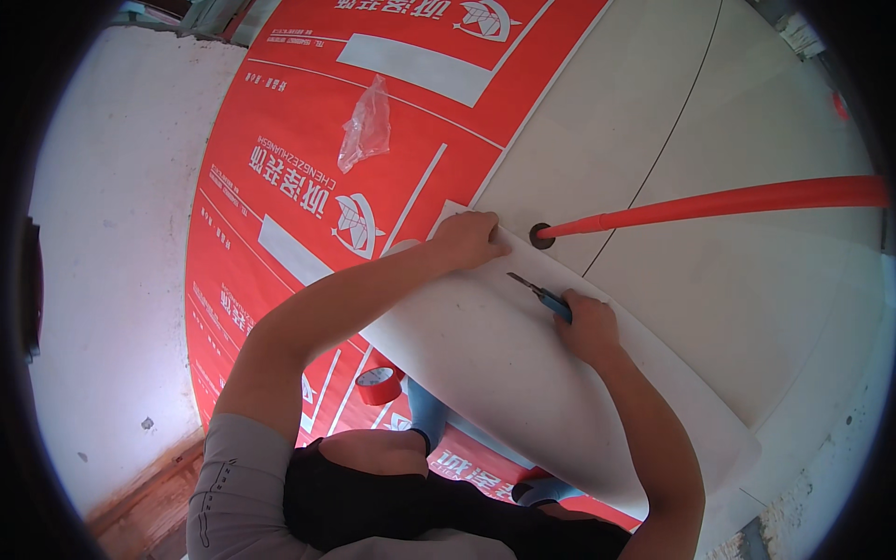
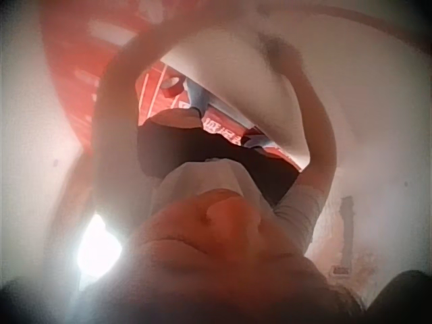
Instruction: The person unrolls a large red protective sheet onto the floor of a room under construction. They use red tape to secure the edges of the sheet to the floor and then use a utility knife to cut the sheet to fit around a protruding pipe.
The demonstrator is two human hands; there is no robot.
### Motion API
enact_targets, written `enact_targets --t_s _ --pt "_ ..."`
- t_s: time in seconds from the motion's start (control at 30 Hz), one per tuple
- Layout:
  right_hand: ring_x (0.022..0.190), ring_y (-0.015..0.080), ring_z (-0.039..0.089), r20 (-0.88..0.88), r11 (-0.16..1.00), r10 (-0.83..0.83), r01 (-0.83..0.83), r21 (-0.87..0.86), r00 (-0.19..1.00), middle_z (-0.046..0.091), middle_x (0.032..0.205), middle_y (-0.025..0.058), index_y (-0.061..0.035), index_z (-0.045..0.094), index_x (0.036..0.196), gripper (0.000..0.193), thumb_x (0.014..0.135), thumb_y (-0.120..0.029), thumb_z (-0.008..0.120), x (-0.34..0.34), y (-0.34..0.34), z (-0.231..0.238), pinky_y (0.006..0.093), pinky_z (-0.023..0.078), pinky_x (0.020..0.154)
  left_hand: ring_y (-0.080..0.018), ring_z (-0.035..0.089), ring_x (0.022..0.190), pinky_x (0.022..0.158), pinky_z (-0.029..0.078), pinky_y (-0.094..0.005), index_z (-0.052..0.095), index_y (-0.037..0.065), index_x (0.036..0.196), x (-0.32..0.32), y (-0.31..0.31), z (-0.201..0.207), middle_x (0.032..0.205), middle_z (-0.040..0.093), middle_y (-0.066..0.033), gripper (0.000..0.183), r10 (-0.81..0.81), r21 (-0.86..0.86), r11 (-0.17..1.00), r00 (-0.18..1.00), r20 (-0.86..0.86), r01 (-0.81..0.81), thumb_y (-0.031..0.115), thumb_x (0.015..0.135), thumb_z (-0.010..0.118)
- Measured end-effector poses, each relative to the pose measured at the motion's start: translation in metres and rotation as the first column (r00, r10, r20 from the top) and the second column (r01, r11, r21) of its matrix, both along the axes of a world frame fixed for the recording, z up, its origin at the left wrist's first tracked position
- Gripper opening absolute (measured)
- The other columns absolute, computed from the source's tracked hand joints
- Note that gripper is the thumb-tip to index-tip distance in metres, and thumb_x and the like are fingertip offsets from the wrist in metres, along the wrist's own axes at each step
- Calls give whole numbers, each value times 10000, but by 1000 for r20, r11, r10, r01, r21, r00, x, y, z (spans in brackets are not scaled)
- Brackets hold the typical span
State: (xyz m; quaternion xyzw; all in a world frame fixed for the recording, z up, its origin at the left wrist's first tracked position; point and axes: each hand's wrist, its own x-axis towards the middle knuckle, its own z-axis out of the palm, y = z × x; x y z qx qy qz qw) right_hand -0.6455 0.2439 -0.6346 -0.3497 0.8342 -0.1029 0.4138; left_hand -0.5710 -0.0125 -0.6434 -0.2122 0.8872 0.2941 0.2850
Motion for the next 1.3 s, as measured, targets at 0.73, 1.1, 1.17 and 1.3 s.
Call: enact_targets --t_s 0.73,1.1,1.17,1.3 --pt "922 338 674 69 962 -135 147 -229 988 680 1049 128 -116 537 1229 387 868 -188 657 32 15 -2 458 524 816 -291 649 958 781 509 -422 686 53 911 -8 -11 11 926 693 -109 544 81 -102 992 987 137 -68 584 794 716" --pt "973 389 653 255 969 -97 149 -196 962 679 1043 168 -96 532 1199 367 857 -176 638 26 4 -16 468 501 860 -336 651 951 785 518 -457 693 37 908 -5 -10 2 919 698 -135 516 4 -157 988 999 45 3 536 780 736" --pt "953 402 654 193 971 -140 173 -166 971 675 1023 183 -101 502 1230 411 848 -165 642 28 -1 -13 477 501 856 -335 657 950 788 520 -457 695 37 912 -9 -8 -1 909 699 -137 511 20 -161 987 999 47 -12 530 783 736" --pt "917 424 653 158 975 -115 142 -171 981 670 991 203 -111 459 1262 467 832 -138 640 23 -6 -6 497 501 841 -325 665 957 790 522 -453 699 36 905 -14 -10 -3 900 702 -135 517 18 -146 989 997 70 -8 535 775 742"
